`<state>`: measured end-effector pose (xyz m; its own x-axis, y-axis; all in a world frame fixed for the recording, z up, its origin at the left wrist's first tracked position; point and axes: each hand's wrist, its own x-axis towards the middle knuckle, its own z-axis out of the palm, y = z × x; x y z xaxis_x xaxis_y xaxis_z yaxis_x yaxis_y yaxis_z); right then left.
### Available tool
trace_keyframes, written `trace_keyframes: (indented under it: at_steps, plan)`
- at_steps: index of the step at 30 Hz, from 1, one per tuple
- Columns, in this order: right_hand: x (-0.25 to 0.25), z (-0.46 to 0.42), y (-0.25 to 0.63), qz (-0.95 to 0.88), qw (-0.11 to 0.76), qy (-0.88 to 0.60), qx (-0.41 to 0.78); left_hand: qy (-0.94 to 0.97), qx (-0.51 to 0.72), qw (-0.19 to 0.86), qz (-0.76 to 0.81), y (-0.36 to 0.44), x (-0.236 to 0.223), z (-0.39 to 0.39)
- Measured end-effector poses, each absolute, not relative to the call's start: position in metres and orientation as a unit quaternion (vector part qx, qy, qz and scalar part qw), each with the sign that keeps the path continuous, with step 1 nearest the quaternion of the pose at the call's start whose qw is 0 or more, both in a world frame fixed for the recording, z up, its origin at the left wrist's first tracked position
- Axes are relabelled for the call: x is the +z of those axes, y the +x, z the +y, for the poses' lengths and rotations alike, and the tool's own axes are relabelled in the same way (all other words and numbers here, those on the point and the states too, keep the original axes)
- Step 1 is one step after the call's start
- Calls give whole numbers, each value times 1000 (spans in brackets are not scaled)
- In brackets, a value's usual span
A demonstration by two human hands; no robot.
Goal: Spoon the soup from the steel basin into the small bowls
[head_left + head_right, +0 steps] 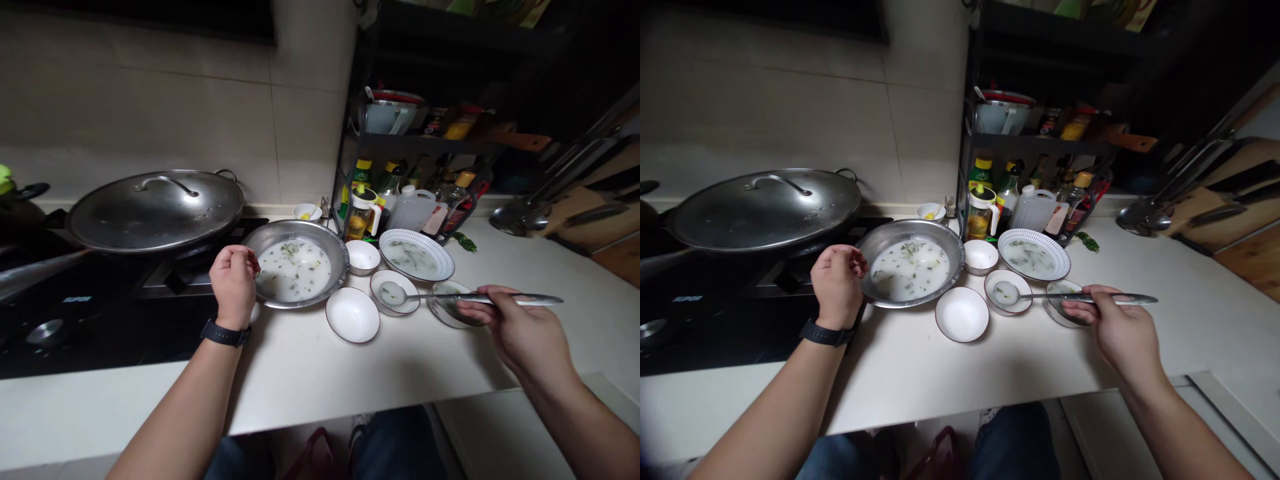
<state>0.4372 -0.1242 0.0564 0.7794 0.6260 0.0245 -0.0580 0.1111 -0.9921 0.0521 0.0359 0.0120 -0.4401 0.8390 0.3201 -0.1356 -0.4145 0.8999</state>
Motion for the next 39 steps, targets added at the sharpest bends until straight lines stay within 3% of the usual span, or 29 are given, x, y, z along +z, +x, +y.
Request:
trace_keyframes:
  at_steps: [27, 39]
  plan:
    - [87, -107, 430, -258, 732, -587, 231, 411, 745, 332, 407, 53, 12, 37]
    - [100, -36, 356, -322, 676, -577, 326, 406, 744, 343, 406, 52, 9, 38]
